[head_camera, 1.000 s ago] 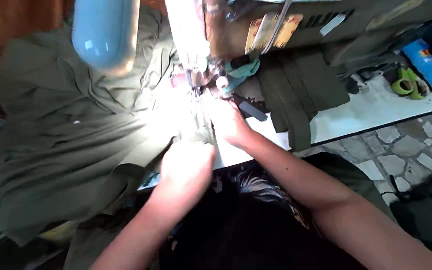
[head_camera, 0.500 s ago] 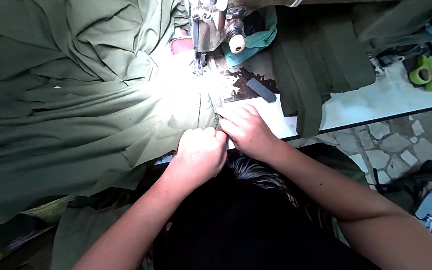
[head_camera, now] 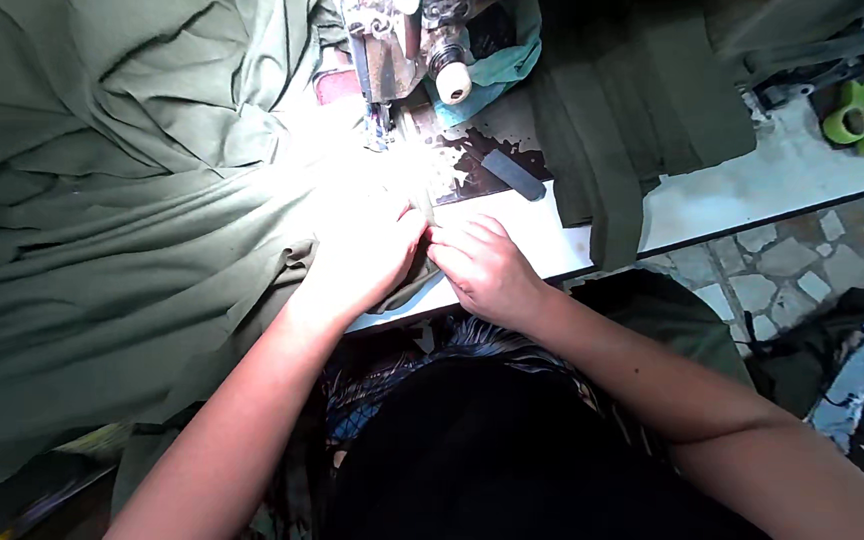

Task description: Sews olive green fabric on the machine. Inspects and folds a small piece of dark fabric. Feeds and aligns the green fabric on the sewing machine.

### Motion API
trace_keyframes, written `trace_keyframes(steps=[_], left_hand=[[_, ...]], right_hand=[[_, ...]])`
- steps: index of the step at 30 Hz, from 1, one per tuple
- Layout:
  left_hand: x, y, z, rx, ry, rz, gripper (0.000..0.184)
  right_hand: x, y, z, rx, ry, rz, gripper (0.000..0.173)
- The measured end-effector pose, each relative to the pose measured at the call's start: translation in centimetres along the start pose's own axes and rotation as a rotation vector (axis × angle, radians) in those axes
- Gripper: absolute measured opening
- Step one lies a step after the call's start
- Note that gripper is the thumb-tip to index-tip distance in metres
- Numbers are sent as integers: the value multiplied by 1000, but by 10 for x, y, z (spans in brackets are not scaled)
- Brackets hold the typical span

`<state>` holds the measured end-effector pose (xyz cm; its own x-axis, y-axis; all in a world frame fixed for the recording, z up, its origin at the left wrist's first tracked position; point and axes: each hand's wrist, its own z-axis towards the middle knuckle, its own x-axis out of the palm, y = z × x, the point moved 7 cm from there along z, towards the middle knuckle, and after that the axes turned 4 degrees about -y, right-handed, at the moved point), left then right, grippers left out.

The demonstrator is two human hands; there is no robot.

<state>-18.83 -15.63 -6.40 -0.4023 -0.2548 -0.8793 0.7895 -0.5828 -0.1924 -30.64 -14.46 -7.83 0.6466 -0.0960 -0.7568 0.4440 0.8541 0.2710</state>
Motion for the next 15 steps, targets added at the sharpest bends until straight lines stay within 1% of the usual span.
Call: trace_keyframes(steps=[7, 10, 15], left_hand=[[1, 3, 0, -86, -11, -36, 22], [2, 2, -2, -87, -16, -28, 22], [1, -9, -11, -107, 26, -11, 22]], right_hand=[[0, -1, -1, 10, 20, 42, 17], [0, -1, -1, 3, 20, 47, 17], [1, -2, 2, 52, 58, 95, 16]])
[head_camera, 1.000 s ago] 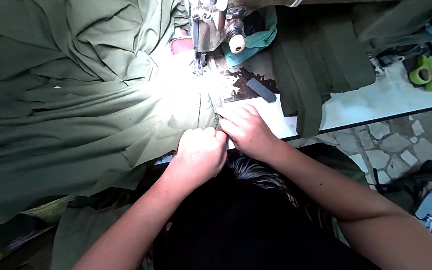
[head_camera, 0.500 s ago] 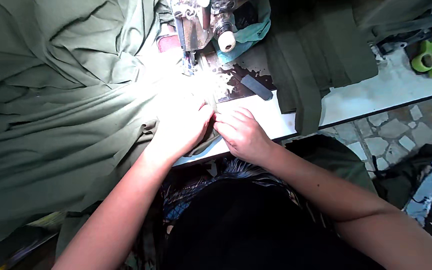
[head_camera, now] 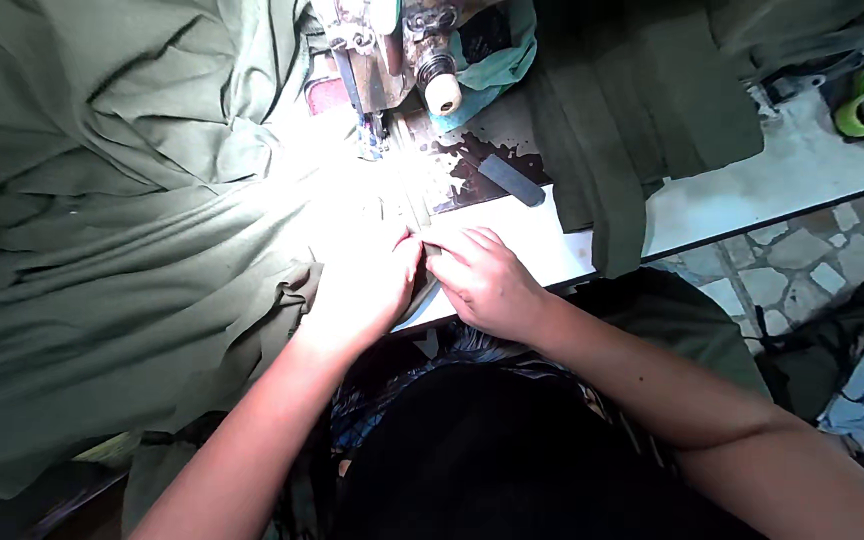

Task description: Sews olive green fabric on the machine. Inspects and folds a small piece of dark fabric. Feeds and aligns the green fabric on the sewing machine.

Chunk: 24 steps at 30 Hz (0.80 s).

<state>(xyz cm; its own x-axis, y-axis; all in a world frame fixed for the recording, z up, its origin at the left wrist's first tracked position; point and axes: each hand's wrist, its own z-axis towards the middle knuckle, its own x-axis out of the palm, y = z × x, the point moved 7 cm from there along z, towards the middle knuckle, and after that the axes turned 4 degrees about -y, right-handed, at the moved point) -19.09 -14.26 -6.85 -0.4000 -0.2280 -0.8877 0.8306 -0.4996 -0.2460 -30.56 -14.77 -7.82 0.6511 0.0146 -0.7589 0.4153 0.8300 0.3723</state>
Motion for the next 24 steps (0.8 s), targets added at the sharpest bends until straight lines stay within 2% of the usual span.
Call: trace_keyframes(steps=[3, 6, 8, 13, 24], left_hand=[[-1, -7, -8, -41, 25, 30, 26], [-5, -5, -6, -97, 55, 16, 21], [-8, -1, 3, -109, -14, 5, 24], [9, 20, 21, -4, 49, 69, 53], [7, 35, 10, 15, 192, 136, 58]], right_hand=[[2, 1, 4, 7, 39, 5, 14], [0, 4, 5, -19, 47, -50, 14], [-1, 6, 5, -38, 33, -88, 15], [-1, 7, 6, -29, 58, -108, 15], [4, 17, 11, -21, 88, -145, 13]])
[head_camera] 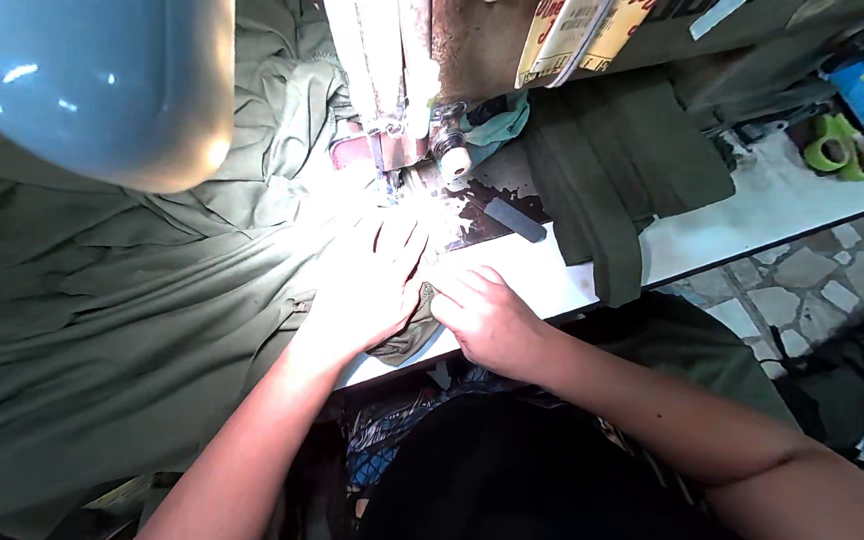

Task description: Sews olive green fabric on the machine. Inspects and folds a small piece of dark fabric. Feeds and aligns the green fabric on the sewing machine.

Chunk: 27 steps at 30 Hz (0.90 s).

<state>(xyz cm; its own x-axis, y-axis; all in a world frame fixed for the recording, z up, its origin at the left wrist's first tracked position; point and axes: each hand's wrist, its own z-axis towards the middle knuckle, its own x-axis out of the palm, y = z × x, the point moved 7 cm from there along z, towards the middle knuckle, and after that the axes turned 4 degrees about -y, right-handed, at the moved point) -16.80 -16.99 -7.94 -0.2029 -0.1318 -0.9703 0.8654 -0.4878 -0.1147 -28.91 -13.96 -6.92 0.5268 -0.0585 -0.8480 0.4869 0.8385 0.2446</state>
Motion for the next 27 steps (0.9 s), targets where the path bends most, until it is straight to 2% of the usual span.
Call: trace_keyframes(steps=[5, 11, 27], left_hand=[[3, 0, -2, 3, -7, 2, 59], [0, 5, -5, 28, -175, -149, 47], [-4, 26, 19, 7, -156, -95, 48]], right_hand=[[-1, -2, -1, 12, 23, 18, 15], [0, 0, 1, 11, 29, -12, 14], [8, -16, 23, -3, -41, -94, 15]])
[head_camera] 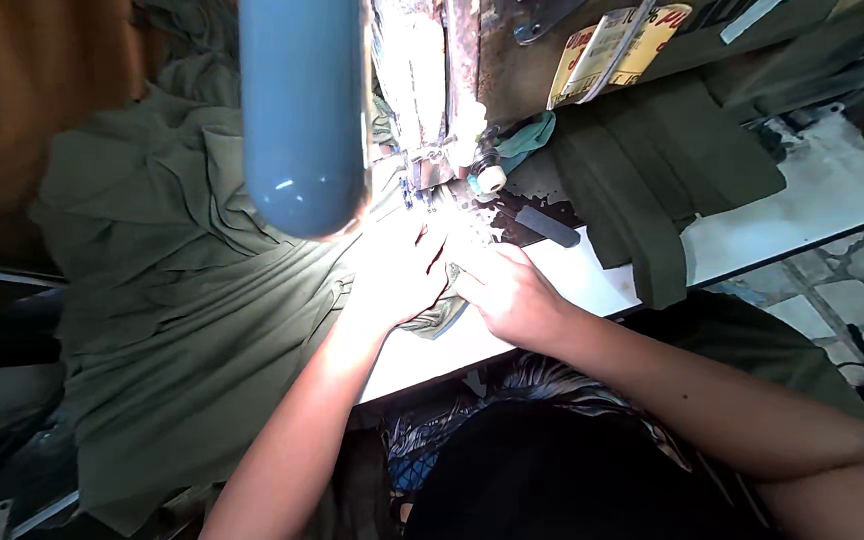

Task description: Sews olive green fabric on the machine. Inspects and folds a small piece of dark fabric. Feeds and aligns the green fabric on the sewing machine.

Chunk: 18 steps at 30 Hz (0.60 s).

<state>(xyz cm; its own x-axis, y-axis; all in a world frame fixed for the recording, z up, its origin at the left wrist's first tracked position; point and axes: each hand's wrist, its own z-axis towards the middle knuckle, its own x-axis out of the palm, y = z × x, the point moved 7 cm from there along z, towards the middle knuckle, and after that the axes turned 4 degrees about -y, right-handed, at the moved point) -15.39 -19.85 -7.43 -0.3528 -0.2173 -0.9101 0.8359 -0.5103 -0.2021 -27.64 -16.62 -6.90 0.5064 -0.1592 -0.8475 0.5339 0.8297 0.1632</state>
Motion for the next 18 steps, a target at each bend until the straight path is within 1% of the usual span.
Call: trace_keyframes(steps=[3, 5, 8, 10, 13, 15, 18], left_hand=[[-2, 4, 8, -2, -2, 34, 46], [-1, 5, 9, -2, -18, 56, 46], [0, -10, -1, -94, 67, 3, 44], [4, -25, -16, -125, 35, -62, 44], [6, -34, -30, -94, 7, -75, 48], [5, -34, -30, -58, -18, -79, 46], [5, -32, -28, -49, -18, -105, 42]], right_hand=[[3, -5, 7, 20, -12, 3, 15], [4, -8, 9, 40, -6, 11, 18], [3, -9, 9, 69, -14, 42, 17], [3, -9, 8, 93, 19, 53, 19], [4, -10, 6, 90, 24, 24, 27], [5, -10, 4, 81, 17, 14, 26], [5, -11, 7, 79, 12, 9, 24]])
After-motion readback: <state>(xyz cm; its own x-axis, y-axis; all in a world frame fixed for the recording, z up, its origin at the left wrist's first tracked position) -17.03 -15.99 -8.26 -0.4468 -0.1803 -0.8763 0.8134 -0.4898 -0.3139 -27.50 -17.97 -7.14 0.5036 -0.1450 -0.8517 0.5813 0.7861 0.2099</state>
